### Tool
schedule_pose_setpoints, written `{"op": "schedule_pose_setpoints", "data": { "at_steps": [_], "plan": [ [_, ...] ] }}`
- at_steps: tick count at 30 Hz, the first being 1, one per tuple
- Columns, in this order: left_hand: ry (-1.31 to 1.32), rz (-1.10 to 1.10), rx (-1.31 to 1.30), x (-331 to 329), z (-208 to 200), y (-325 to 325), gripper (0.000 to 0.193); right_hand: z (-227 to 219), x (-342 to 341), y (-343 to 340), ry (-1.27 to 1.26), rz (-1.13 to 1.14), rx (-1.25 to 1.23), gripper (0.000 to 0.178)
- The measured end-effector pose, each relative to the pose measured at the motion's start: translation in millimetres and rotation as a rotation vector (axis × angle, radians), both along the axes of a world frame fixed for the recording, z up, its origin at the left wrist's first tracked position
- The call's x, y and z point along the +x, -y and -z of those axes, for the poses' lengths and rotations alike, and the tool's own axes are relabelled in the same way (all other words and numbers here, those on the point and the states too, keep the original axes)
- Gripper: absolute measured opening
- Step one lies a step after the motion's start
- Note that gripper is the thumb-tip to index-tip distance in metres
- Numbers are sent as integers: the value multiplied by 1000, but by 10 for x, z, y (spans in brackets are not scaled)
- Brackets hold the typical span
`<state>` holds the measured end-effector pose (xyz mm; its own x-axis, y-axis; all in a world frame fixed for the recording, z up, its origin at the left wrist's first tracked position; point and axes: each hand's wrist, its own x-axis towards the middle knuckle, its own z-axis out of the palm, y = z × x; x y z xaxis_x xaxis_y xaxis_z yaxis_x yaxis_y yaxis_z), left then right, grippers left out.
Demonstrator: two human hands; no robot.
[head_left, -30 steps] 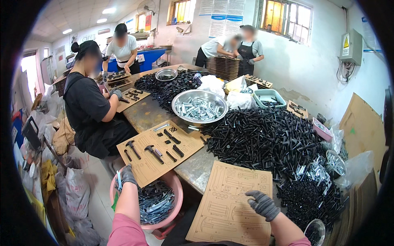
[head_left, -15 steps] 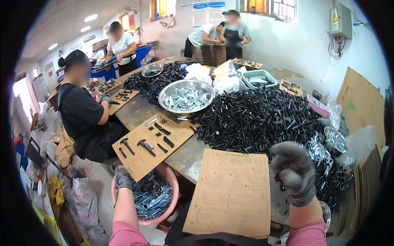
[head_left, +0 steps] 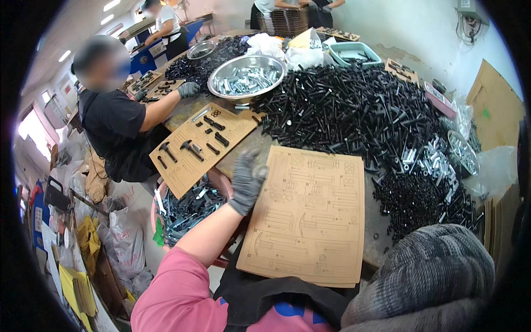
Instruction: The person assembles small hardware kits by picking black metal rods and small fasteners from piles on a table and placing them into designated slots on cardboard templates. They repeat this process for multiple templates, organizing the components into neat rows.
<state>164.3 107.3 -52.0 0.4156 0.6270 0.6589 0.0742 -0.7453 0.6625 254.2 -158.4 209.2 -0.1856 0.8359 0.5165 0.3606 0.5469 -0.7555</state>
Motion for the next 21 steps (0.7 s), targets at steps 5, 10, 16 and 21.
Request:
{"op": "schedule_pose_setpoints", "data": {
  "at_steps": [5, 10, 16, 21],
  "plan": [
    [-192, 100, 162, 469, 54, 366, 45, 112, 132, -37, 172, 371, 23, 41],
    [-332, 162, 254, 706, 94, 416, 46, 187, 276, -47, 237, 510, 9, 41],
    [-697, 161, 408, 791, 292, 350, 44, 212, 470, 11, 279, 616, -7, 43],
    [-780, 128, 365, 930, 397, 437, 43, 252, 721, 396, 356, 789, -10, 43]
  ]
}}
